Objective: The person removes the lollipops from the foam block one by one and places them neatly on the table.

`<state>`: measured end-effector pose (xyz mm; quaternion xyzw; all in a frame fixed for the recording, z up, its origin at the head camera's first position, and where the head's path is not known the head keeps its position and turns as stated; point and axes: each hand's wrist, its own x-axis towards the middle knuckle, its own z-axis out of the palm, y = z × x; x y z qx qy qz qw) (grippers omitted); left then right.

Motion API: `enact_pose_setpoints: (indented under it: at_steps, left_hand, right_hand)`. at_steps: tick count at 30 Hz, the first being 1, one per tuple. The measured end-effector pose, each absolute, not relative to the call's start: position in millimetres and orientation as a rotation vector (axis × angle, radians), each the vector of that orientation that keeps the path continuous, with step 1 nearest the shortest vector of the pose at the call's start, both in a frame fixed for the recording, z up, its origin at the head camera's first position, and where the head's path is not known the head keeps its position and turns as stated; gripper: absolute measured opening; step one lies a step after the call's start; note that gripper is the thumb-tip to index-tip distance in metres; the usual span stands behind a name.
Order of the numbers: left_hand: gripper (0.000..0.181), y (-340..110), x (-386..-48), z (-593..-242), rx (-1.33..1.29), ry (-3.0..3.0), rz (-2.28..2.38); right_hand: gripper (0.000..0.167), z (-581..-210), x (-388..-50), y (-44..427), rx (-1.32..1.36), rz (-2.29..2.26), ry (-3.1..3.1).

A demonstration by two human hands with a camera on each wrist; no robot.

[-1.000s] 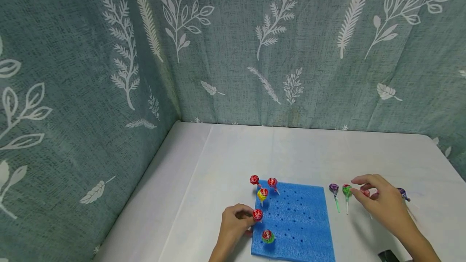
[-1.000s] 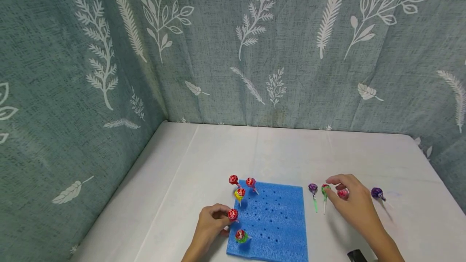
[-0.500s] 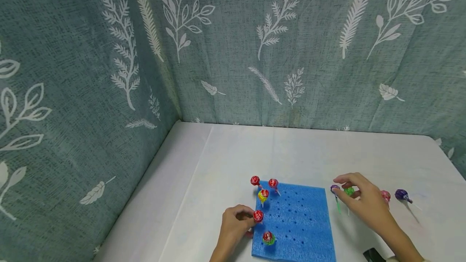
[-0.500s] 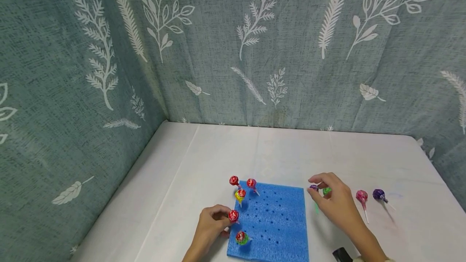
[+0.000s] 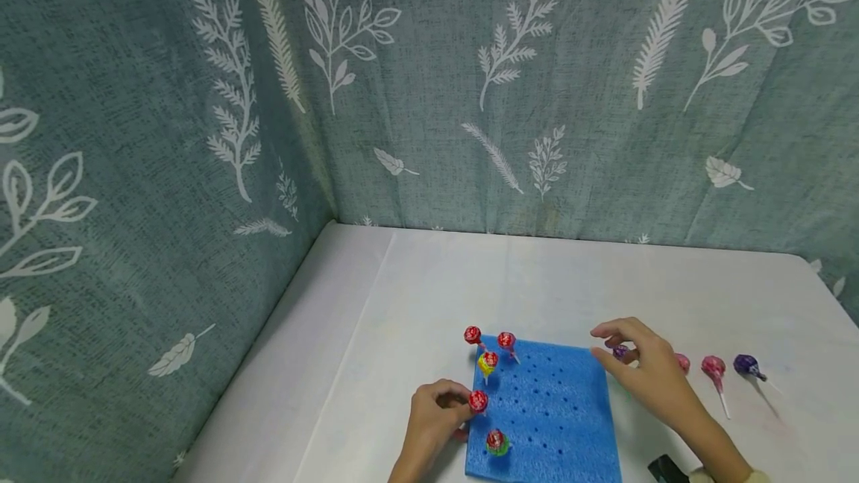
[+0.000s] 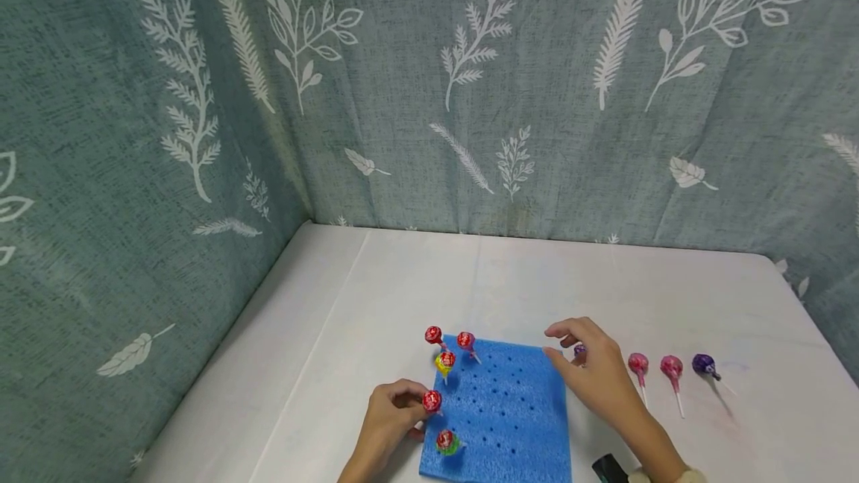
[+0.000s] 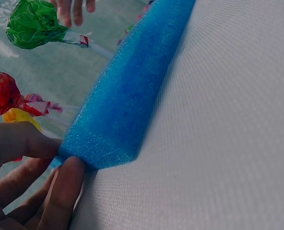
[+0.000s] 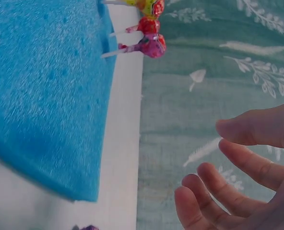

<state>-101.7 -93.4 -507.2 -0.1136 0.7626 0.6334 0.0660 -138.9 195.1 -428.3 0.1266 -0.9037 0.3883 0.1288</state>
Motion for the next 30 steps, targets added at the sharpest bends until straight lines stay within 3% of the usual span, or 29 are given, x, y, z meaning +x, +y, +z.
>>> enact_pose_setpoints:
  at_steps: [30]
  left_hand:
    - [0.015,-93.8,-101.7,-507.5,-0.332,2.290,1.917]
  right_hand:
    - [0.022,-432.7,-154.2,146.4,0.575,1.324,-2.517]
